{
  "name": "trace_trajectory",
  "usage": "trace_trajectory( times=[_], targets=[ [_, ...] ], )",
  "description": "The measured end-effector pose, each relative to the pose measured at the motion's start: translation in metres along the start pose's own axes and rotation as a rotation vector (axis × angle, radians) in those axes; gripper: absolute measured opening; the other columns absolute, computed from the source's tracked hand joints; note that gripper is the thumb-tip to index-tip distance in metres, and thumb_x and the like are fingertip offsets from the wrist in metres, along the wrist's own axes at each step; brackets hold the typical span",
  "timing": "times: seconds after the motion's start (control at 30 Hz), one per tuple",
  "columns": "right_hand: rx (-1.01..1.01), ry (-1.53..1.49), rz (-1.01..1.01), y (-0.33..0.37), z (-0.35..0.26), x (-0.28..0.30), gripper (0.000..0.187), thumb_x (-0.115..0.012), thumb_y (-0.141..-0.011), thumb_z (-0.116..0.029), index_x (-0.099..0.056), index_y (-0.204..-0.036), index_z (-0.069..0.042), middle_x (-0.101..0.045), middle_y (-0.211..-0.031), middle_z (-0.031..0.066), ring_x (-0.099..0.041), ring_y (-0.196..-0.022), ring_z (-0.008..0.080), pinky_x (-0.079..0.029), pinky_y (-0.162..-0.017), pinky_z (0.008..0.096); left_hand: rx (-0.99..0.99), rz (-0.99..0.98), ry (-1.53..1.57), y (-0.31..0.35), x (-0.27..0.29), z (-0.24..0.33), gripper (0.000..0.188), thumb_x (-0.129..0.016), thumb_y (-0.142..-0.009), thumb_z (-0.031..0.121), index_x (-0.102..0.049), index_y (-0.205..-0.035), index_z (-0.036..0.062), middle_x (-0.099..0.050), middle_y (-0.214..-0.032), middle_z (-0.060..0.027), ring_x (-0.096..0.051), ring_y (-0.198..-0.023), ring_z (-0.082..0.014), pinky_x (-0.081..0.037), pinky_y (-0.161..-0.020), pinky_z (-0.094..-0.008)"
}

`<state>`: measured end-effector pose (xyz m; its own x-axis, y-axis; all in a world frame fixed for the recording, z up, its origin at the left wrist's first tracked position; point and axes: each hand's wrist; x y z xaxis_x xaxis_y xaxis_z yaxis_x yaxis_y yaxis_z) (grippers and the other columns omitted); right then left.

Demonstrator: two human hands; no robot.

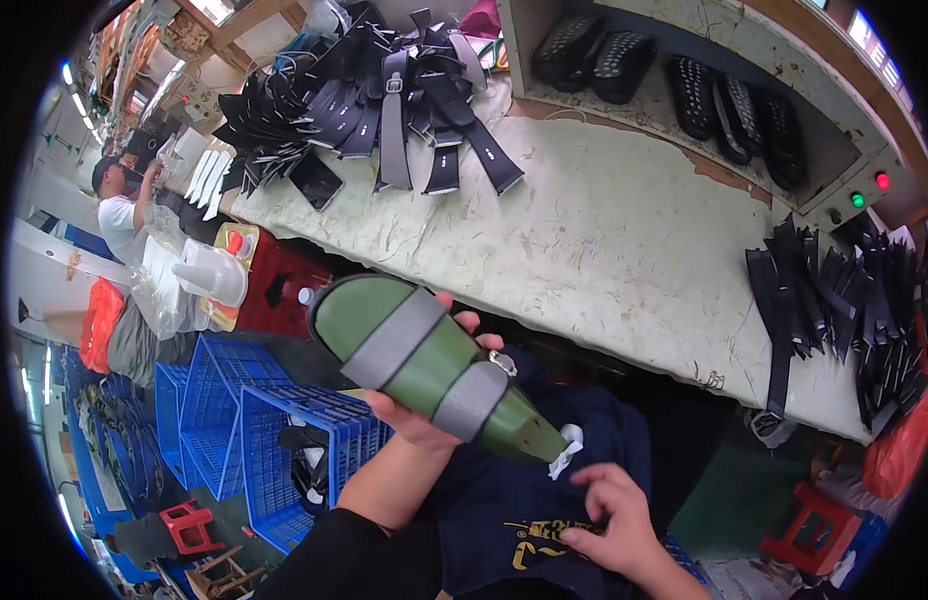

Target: Assembling sandals by fitting soles, straps, and shoe lasts together.

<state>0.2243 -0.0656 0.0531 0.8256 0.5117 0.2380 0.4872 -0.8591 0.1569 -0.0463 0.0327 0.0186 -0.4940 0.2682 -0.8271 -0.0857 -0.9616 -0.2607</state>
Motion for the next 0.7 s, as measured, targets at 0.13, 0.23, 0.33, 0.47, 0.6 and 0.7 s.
trace_trajectory(
  times=[0.13,0.23,0.33,0.47,0.6,0.7],
  targets=[
    [0.096,-0.062,0.358,-0.054,-0.048,-0.01,0.068,-0.095,-0.065,-0.03,-0.057,-0.111,0.001,-0.059,-0.126,0.0221,-0.065,-0.107,0.0317,-0.054,-0.091,0.0383,0.003,-0.035,-0.066,-0.004,-0.016,0.0,0.122,-0.072,-0.075,0.077,-0.019,-0.158,0.005,-0.044,-0.151,-0.017,-0.05,-0.135,-0.0376,-0.043,-0.109,-0.0599],
    [0.091,0.093,0.325,-0.07,-0.048,-0.014,0.092,-0.098,-0.06,-0.033,-0.055,-0.133,0.003,-0.059,-0.131,0.026,-0.067,-0.111,0.0368,-0.057,-0.086,0.0384,0.029,-0.082,-0.169,-0.002,-0.033,-0.013,0.123,-0.071,-0.074,0.078,-0.018,-0.158,0.0048,-0.042,-0.154,-0.0171,-0.047,-0.138,-0.0383,-0.042,-0.111,-0.0607],
    [0.067,0.059,0.309,-0.076,-0.036,-0.013,0.074,-0.098,-0.061,-0.017,-0.062,-0.122,0.004,-0.073,-0.104,0.0135,-0.069,-0.097,0.0185,-0.056,-0.087,0.0316,-0.13,0.11,-0.34,-0.016,-0.046,-0.006,0.123,-0.068,-0.074,0.081,-0.021,-0.158,0.0051,-0.04,-0.156,-0.0171,-0.041,-0.142,-0.043,-0.038,-0.114,-0.0624],
    [0.029,-0.026,0.362,-0.057,-0.014,-0.012,0.068,-0.097,-0.06,-0.016,-0.065,-0.116,0.004,-0.074,-0.1,0.0128,-0.072,-0.092,0.0207,-0.057,-0.086,0.0318,-0.398,0.256,-0.163,-0.054,-0.033,0.045,0.122,-0.06,-0.073,0.087,-0.026,-0.157,0.0054,-0.04,-0.156,-0.0164,-0.038,-0.144,-0.0448,-0.031,-0.116,-0.0663],
    [-0.158,-0.253,0.488,-0.027,0.033,0.02,0.064,-0.093,-0.06,-0.005,-0.065,-0.116,0.005,-0.073,-0.105,0.0098,-0.068,-0.094,0.0159,-0.054,-0.087,0.031,-0.11,-0.123,0.038,-0.075,-0.01,0.094,0.122,-0.058,-0.072,0.091,-0.032,-0.154,0.0041,-0.047,-0.149,-0.0186,-0.038,-0.144,-0.0422,-0.033,-0.114,-0.0677],
    [-0.259,0.035,0.697,-0.035,0.019,0.052,0.06,-0.09,-0.063,-0.008,-0.065,-0.116,0.005,-0.073,-0.104,0.011,-0.069,-0.089,0.0205,-0.054,-0.085,0.0317,0.119,0.027,0.2,-0.057,-0.011,0.068,0.119,-0.048,-0.074,0.094,-0.038,-0.15,0.0031,-0.05,-0.145,-0.0192,-0.04,-0.143,-0.0406,-0.031,-0.113,-0.0712]
  ],
)
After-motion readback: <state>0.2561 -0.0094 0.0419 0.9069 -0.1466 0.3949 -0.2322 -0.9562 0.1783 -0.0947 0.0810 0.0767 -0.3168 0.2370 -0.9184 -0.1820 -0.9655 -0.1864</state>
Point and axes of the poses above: each hand's wrist, its own y-axis away from the middle knuckle, its own x-axis out of the back of the hand, z = x × y
